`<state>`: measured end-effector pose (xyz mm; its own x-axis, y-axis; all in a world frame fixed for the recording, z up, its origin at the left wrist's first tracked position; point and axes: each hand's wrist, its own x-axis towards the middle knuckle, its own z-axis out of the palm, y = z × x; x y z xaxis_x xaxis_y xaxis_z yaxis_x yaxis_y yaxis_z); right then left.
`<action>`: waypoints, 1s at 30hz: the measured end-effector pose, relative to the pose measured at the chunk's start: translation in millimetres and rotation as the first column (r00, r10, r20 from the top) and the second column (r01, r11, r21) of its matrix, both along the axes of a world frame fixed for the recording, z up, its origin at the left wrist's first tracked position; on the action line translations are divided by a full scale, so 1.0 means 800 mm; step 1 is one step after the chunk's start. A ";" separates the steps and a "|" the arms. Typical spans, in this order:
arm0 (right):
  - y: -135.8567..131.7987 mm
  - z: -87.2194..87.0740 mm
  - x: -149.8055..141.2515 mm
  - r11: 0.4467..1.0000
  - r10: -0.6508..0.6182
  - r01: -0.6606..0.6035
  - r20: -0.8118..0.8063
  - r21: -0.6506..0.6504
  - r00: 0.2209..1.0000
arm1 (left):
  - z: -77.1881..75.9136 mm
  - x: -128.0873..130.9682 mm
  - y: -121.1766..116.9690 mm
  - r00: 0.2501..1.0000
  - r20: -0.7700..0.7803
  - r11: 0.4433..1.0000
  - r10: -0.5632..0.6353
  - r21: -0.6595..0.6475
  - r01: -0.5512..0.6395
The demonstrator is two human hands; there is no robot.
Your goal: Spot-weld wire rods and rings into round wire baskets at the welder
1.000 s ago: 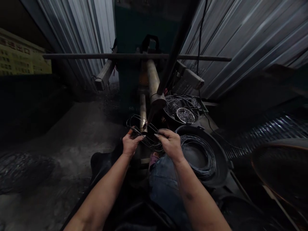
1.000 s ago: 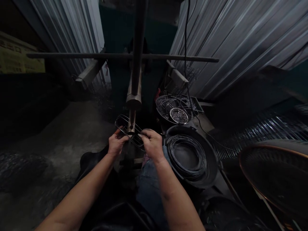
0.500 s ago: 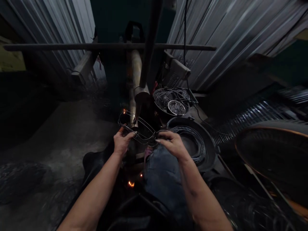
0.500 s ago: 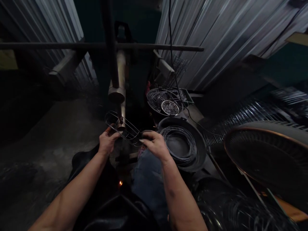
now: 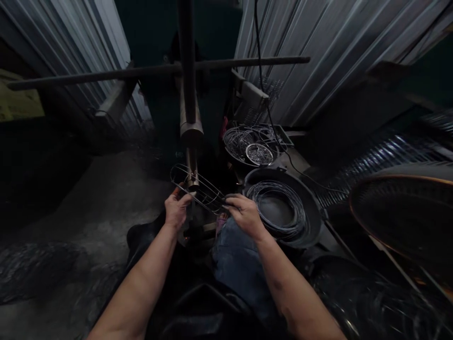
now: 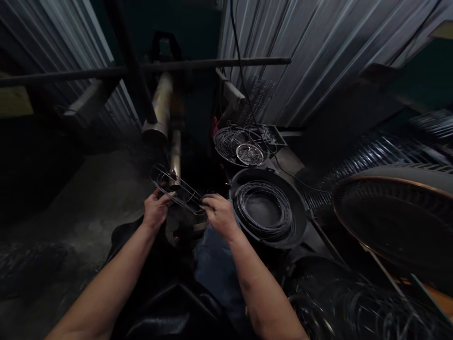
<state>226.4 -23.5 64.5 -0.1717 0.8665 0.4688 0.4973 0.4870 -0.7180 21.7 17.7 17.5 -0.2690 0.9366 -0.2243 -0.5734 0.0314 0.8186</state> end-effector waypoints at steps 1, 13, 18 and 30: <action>-0.001 0.004 -0.002 1.000 0.018 -0.018 -0.010 0.010 1.000 | 0.001 0.001 -0.002 0.999 0.036 1.000 -0.005 -0.014 0.005; 0.043 0.078 -0.056 0.982 0.137 -0.125 0.081 -0.144 0.987 | -0.001 -0.008 0.009 0.954 0.301 0.983 -0.014 -0.170 0.068; 0.056 0.084 -0.065 0.977 0.130 -0.108 0.115 -0.186 0.985 | -0.005 -0.009 0.012 0.952 0.307 0.974 -0.006 -0.214 0.075; 0.066 0.081 -0.070 0.980 0.088 -0.066 0.107 -0.187 0.990 | -0.012 -0.012 0.013 0.953 0.302 0.974 0.009 -0.219 0.060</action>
<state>170.2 28.9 129.2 -0.2846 0.9178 0.2769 0.5475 0.3927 -0.7389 11.9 27.7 7.6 -0.1340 0.8588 -0.4945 -0.7872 0.2109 0.5795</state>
